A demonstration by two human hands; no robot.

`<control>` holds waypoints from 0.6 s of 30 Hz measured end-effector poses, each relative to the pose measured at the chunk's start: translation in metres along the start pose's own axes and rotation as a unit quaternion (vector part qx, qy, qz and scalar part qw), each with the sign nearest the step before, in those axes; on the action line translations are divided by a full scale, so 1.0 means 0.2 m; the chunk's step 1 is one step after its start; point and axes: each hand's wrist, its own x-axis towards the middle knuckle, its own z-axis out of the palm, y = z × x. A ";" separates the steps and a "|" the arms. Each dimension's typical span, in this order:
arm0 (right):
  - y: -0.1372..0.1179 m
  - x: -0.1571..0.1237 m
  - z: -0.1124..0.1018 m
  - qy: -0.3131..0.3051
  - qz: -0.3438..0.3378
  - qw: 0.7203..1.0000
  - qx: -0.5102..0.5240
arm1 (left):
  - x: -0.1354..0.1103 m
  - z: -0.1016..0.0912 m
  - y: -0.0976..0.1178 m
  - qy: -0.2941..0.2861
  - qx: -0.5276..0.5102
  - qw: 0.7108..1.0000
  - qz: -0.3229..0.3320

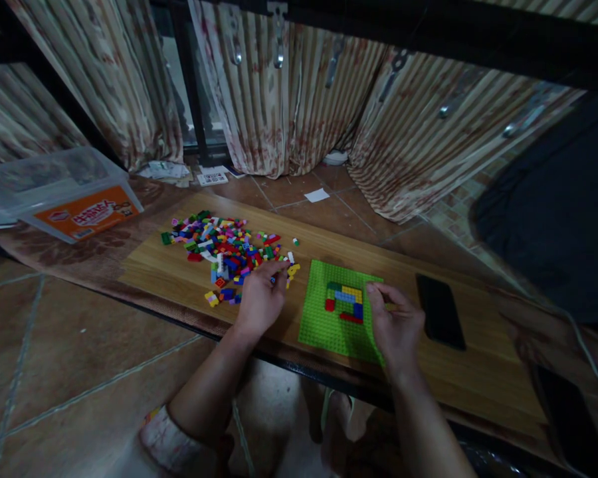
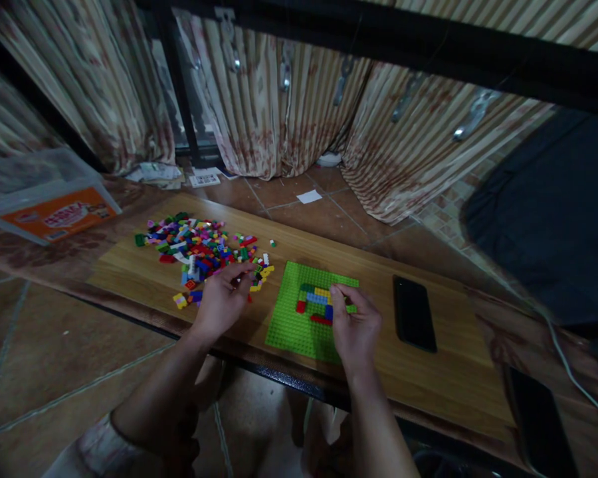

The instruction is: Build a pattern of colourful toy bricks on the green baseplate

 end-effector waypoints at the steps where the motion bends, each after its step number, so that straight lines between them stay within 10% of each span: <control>1: 0.00 0.00 0.00 0.012 0.007 1.000 0.004 | 0.02 -0.02 -0.01 0.023 -0.025 0.999 -0.020; 9: -0.13 -0.13 0.15 -0.137 -0.041 0.990 -0.006 | 0.15 -0.23 -0.02 0.201 -0.190 0.951 -0.134; 18: -0.24 -0.27 0.41 -0.305 -0.125 0.941 -0.071 | 0.17 -0.34 -0.07 0.200 -0.326 0.900 -0.212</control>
